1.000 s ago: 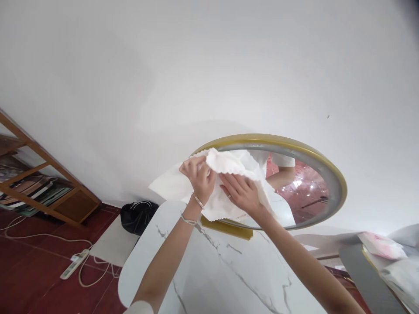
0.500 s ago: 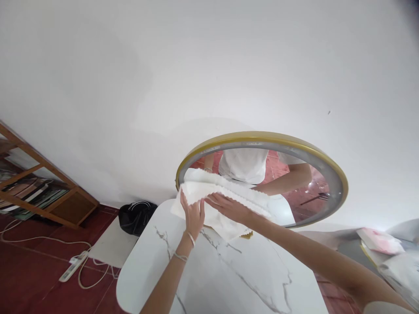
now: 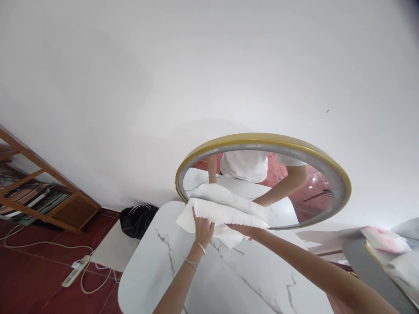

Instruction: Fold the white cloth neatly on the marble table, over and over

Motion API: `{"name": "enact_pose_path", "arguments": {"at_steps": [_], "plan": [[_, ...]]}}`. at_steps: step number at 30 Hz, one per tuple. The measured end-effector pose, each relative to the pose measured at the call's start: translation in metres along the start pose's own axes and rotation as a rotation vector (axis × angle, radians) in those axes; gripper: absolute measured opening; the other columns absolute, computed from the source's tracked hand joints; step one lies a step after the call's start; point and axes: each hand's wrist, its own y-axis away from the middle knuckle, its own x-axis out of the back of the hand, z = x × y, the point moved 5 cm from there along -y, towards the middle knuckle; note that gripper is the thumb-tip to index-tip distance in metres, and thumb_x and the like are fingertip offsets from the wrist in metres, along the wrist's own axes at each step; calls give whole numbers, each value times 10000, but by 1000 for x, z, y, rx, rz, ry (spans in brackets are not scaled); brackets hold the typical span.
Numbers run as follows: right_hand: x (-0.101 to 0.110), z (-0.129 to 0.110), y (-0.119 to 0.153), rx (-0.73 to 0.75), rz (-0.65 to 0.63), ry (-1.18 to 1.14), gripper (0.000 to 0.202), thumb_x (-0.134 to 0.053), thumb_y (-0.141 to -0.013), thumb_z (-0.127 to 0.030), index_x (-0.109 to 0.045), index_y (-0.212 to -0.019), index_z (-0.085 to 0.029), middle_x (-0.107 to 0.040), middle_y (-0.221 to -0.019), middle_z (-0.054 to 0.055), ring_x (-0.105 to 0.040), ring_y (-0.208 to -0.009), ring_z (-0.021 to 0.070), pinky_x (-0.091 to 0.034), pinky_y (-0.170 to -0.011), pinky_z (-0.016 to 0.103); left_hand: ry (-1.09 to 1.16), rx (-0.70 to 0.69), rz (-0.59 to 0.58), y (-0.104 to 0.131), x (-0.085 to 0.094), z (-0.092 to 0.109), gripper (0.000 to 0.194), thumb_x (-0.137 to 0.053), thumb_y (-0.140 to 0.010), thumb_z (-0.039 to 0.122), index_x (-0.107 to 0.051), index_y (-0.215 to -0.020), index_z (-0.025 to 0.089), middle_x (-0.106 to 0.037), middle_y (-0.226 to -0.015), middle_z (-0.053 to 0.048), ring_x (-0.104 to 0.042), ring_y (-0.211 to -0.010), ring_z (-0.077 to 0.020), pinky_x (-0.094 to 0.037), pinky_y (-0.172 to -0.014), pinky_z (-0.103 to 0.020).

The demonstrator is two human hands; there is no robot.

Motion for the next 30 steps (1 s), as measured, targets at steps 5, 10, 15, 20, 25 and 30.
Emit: {"name": "enact_pose_path", "arguments": {"at_steps": [5,10,15,20,25,30], "plan": [[-9,-5,23,7,-76,-176,249,-507,-924,-155,-577,-1160,-189,-632,-1149,58,-633,-1011,146,-574,-812,279,-29,-32,267,-50,20,32,264,-485,-880,430,-589,-801,200,-610,-899,-106,-556,-1000,-282,-322,-995,-525],[-6,2,26,-97,-106,-280,504,-236,-942,-41,-329,-1417,-183,-575,-1278,16,-501,-1210,132,-478,-1006,192,-33,-149,377,-73,41,61,186,-476,-902,327,-576,-800,207,-606,-920,-87,-542,-972,-238,-318,-907,-417],[18,19,22,-134,-152,-321,507,-205,-944,-15,-259,-1432,-139,-457,-1389,39,-376,-1293,122,-413,-1085,217,46,-218,476,-91,67,90,122,-473,-887,227,-533,-782,212,-576,-924,-74,-511,-972,-224,-311,-878,-397],[76,65,-15,-92,-138,-294,503,-274,-951,-21,-211,-1442,-111,-323,-1463,73,-228,-1360,165,-351,-1148,334,38,-361,732,-148,118,141,83,-499,-868,214,-517,-787,215,-562,-920,-58,-503,-965,-205,-368,-853,-385],[135,106,-66,-143,-153,-353,549,-246,-984,-73,-84,-1469,-272,-245,-1505,-39,-198,-1378,117,-279,-1171,356,127,-340,735,-204,162,169,86,-486,-906,274,-533,-879,207,-602,-949,-41,-531,-991,-178,-377,-920,-389],[106,93,-50,-324,-165,-559,451,-236,-1011,-263,-215,-1461,-256,-353,-1469,-24,-280,-1364,80,-309,-1141,311,222,-360,650,-190,155,152,91,-531,-888,253,-532,-966,206,-612,-915,-33,-564,-903,-155,-443,-841,-334]]}}
